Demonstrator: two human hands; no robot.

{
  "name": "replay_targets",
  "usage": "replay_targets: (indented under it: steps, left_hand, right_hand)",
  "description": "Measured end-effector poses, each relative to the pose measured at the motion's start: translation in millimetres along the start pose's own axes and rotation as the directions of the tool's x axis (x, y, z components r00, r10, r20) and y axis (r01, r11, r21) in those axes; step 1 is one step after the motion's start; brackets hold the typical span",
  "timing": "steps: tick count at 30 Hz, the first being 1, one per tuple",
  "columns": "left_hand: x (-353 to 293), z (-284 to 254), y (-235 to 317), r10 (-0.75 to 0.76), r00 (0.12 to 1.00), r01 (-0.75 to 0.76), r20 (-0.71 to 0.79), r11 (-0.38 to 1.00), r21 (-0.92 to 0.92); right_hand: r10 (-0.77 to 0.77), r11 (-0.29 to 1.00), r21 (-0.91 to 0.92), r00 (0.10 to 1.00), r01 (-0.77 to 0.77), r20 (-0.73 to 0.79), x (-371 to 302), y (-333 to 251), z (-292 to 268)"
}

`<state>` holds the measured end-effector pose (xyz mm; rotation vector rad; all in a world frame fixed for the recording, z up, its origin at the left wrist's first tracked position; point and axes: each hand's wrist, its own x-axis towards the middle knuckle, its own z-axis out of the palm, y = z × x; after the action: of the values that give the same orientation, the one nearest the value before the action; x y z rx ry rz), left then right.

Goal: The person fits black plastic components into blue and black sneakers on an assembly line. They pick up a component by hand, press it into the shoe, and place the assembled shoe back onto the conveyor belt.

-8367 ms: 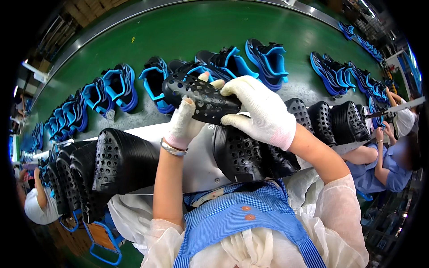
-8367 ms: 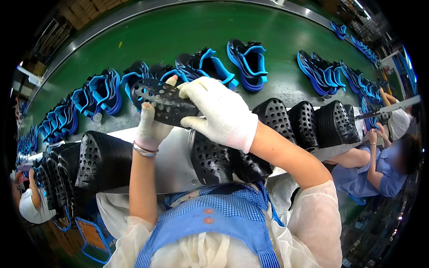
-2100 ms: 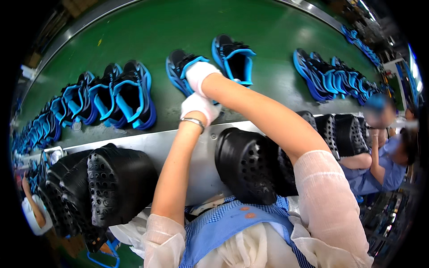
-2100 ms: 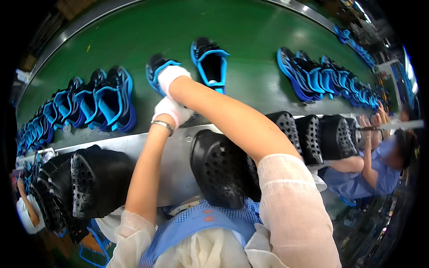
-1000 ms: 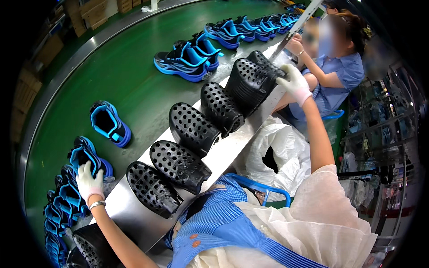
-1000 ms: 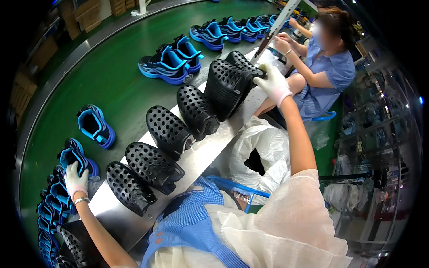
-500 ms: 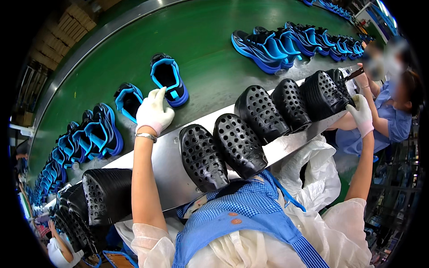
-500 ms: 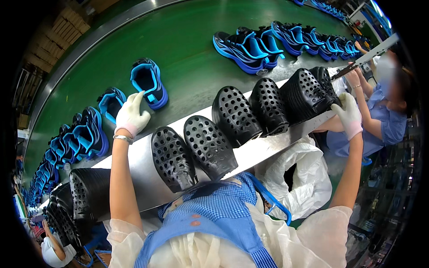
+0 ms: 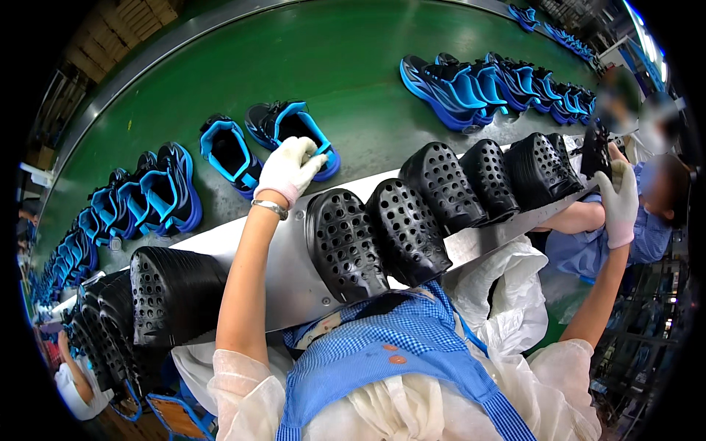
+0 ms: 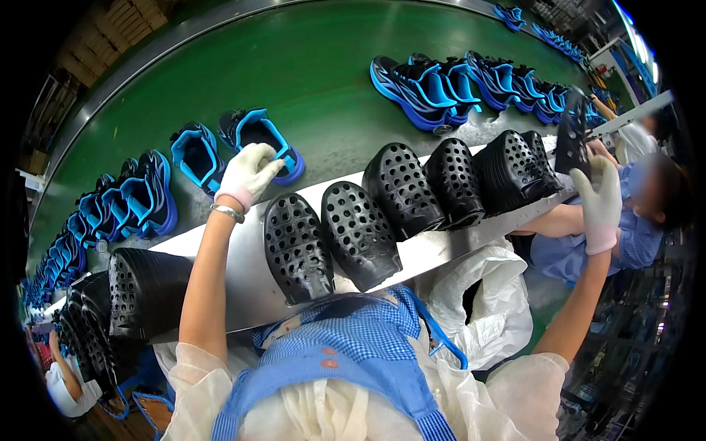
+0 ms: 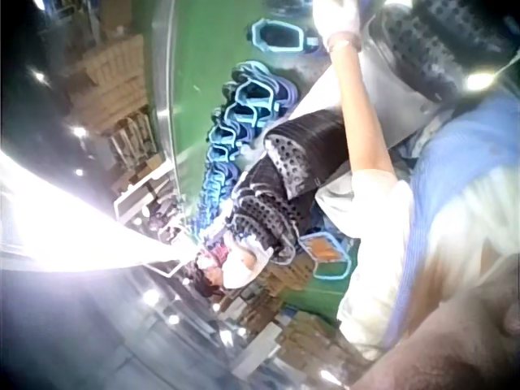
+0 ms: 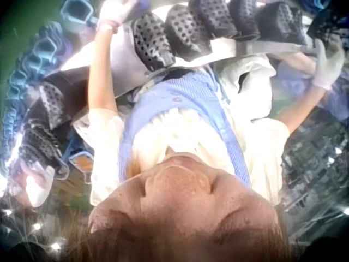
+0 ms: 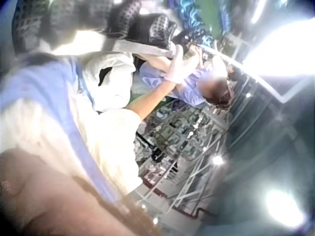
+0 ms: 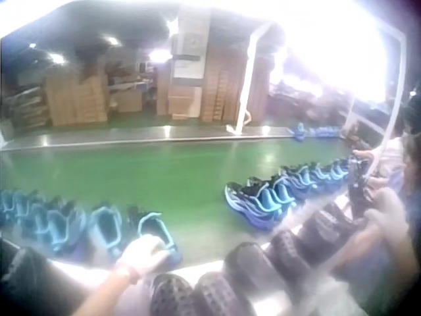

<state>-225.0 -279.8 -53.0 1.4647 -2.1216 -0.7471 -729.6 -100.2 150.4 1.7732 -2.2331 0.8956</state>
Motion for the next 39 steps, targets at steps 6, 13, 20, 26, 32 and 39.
replay_targets:
  steps: [6,13,20,26,32,39]
  left_hand:
    - [-15.6,-23.9,-0.1,-0.065,0.998,0.05,-0.014,0.872,-0.487]
    - [-38.2,-42.3,31.4,0.088,0.973,0.222,0.214,-0.102,-0.97]
    - [-51.2,-32.7,25.9,0.063,0.994,-0.094,-0.085,0.147,-0.985]
    - [-53.2,-30.1,49.5,-0.138,0.99,-0.034,-0.02,-0.098,-0.995]
    - [-48.1,-23.8,36.2,-0.075,0.989,-0.098,-0.125,0.288,-0.953]
    - [-49.2,-15.8,38.7,-0.209,0.967,-0.161,-0.148,-0.046,-0.986]
  right_hand:
    - [-0.401,0.913,0.148,0.903,0.38,0.153,-1.5,-170.1,89.4]
    - [-0.728,0.665,0.543,0.608,0.512,0.318,-14.3,-283.1,178.5]
    - [-0.739,0.67,0.547,0.527,0.503,0.42,-28.5,-300.5,217.6]
    - [-0.623,0.76,0.578,0.584,0.296,0.521,-25.1,-307.4,221.5]
    - [-0.553,0.812,0.549,0.559,0.196,0.618,-16.5,-307.3,225.5]
    - [-0.565,0.799,0.557,0.598,0.225,0.568,-25.6,-311.4,228.8]
